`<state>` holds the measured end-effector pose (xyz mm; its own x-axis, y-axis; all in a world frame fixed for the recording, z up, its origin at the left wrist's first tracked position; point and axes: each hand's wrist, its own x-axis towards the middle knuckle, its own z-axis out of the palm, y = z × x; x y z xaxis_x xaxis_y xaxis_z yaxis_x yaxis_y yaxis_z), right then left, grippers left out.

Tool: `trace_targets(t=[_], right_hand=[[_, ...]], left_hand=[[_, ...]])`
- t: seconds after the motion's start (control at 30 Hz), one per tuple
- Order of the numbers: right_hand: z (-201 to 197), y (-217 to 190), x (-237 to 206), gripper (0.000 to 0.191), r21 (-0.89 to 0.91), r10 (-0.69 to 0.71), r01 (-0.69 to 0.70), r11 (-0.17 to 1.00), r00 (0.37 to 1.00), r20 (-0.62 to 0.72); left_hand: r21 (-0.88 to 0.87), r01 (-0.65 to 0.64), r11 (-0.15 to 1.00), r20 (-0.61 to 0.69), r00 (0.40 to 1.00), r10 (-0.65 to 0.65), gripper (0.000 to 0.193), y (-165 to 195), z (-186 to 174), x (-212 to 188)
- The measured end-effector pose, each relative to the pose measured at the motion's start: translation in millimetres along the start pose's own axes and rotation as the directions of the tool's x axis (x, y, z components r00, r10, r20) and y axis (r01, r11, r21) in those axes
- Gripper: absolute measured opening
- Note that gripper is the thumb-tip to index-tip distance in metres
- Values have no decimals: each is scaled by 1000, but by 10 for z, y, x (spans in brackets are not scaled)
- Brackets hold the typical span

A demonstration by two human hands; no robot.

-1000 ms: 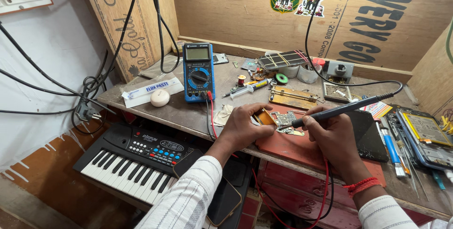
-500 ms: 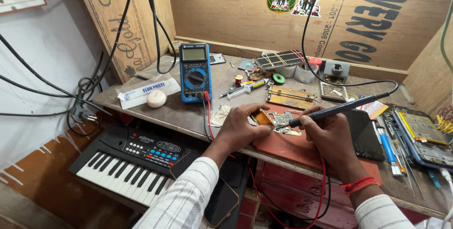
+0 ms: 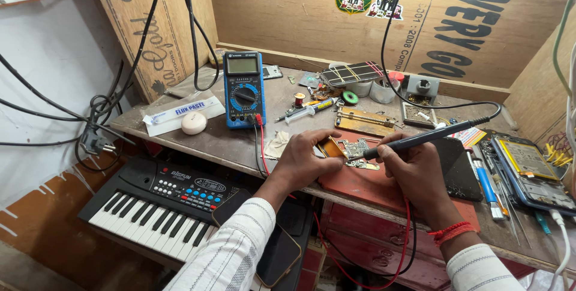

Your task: The person works at an electronics repair bench on a disassembled smartphone motherboard, holding the board with one hand while using a soldering iron with the other to rework components on the board. They briefly reach across the bench for supplies and continue soldering the board throughout the episode.

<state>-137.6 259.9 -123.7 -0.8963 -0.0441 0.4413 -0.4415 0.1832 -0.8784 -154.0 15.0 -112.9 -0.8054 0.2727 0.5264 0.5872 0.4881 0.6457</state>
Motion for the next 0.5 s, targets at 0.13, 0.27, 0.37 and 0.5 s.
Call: trace_targets(t=[0.13,0.27,0.37,0.5], right_hand=[[-1,-20,-2,9,-1,-7,7,1000,1000,-9],[8,-32,17,10,0,-7,7,1000,1000,-5],[13,-23,10,10,22,15,-15,1000,1000,-14],[3,-24,3,10,11,-1,1,1000,1000,-9]], left_hand=[[-14,37,999,22,999,-36,59,-11,15,4],[-6,-20,1000,-2,1000,20,57,-19,10,8],[-6,-16,1000,1,1000,16,58,-21,17,6],[-14,11,1000,10,1000,-11,59,-15,16,4]])
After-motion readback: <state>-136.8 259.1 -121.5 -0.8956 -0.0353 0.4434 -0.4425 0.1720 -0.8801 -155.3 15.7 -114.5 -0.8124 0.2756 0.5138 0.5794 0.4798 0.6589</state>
